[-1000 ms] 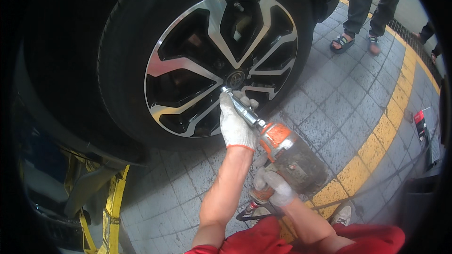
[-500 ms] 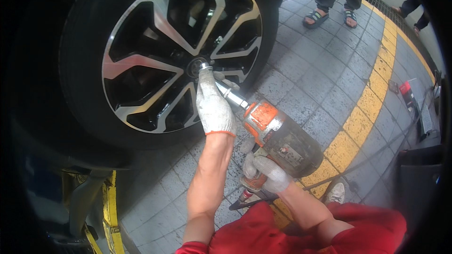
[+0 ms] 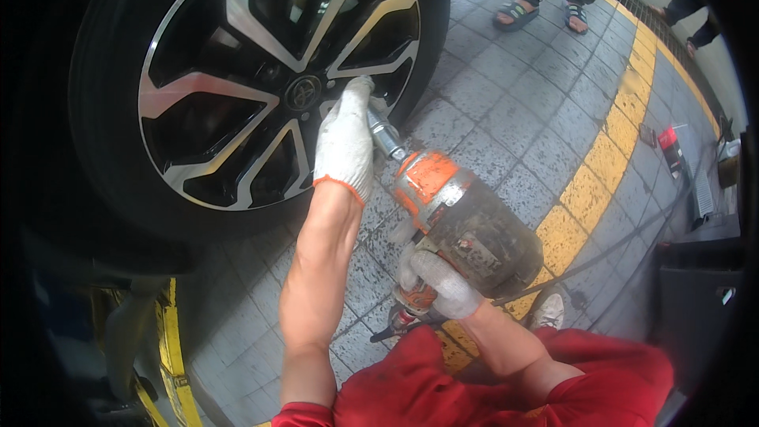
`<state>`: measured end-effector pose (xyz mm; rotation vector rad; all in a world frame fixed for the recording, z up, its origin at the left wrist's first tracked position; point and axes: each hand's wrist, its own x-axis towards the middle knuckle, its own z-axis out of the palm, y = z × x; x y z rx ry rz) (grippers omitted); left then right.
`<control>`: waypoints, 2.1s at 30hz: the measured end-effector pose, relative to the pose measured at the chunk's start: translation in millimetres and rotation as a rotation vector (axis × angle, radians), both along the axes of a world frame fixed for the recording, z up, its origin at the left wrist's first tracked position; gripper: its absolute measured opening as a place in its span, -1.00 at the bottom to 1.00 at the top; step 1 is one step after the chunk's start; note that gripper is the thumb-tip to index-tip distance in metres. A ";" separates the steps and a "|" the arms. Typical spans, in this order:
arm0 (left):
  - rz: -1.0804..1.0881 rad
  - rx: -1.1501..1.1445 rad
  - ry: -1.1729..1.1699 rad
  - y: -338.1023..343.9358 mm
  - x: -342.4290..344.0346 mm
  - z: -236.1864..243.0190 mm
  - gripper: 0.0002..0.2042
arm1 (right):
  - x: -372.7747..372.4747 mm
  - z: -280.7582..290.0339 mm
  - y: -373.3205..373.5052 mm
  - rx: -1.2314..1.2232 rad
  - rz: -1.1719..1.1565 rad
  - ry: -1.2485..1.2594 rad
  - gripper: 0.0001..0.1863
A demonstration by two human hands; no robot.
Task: The person opens a tool drawer, retrieves a socket, and walks to a car on a lift. They attach the socket to an impact wrench, loosen and remove the lug nuts, then take off the tire and set it on the floor.
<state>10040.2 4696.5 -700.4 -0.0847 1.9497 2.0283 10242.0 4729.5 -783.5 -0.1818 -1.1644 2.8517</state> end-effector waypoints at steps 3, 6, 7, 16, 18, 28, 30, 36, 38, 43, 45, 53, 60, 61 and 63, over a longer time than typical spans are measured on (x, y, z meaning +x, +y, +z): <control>-0.064 -0.155 0.250 -0.7 -6.2 -6.1 -0.58 | 4.1 7.8 -0.4 -0.007 -0.023 -0.124 -0.74; -0.085 -0.239 0.378 -0.9 -9.1 -17.0 -0.53 | 6.8 10.6 -0.2 -0.082 -0.017 -0.088 -0.77; -0.112 -0.153 0.303 -1.7 -8.3 -21.2 -0.55 | 7.0 10.1 0.2 -0.110 -0.016 -0.057 -0.69; 0.081 0.334 0.258 19.2 23.2 -40.3 -0.56 | 0.5 -11.5 5.7 -0.303 -0.072 0.191 -0.47; 0.063 0.400 0.299 18.1 21.8 -39.0 -0.55 | -0.4 -13.3 8.2 -0.302 -0.069 0.220 -0.46; -0.039 0.276 0.347 -35.8 13.6 -36.4 -0.62 | 5.3 6.9 25.0 -0.244 -0.067 0.208 -0.47; -0.116 0.381 0.230 -43.8 18.8 -47.4 -0.55 | 2.7 8.1 26.2 -0.137 -0.071 0.153 -0.49; -0.139 0.606 -0.140 -38.0 9.2 -76.4 -0.60 | -25.4 -7.0 14.4 -0.226 -0.051 0.101 -0.52; -0.160 0.599 -0.145 -30.0 0.6 -76.8 -0.40 | -40.7 -15.2 6.8 -0.183 -0.060 0.080 -0.63; -0.104 0.486 -0.275 -21.1 -20.2 -69.5 -0.55 | -79.7 -32.7 -6.7 -0.151 -0.090 0.046 -0.93; -0.061 0.439 -0.296 -21.4 -28.9 -68.9 -0.56 | -93.6 -38.0 -8.9 -0.077 -0.142 0.025 -0.90; -0.014 0.371 -0.294 -25.5 -58.9 -69.7 -0.59 | -132.8 -55.0 -12.8 0.002 -0.153 0.018 -0.89; -0.011 0.594 -0.355 -20.7 -73.9 -82.7 -0.56 | -143.8 -62.2 -16.7 -0.038 -0.193 0.006 -0.87; -0.013 0.567 -0.313 -20.2 -74.5 -82.7 -0.57 | -144.3 -62.9 -17.0 -0.028 -0.197 -0.009 -0.86; -0.034 0.497 -0.324 -20.8 -79.3 -83.1 -0.57 | -145.4 -64.6 -17.2 0.043 -0.191 0.013 -0.87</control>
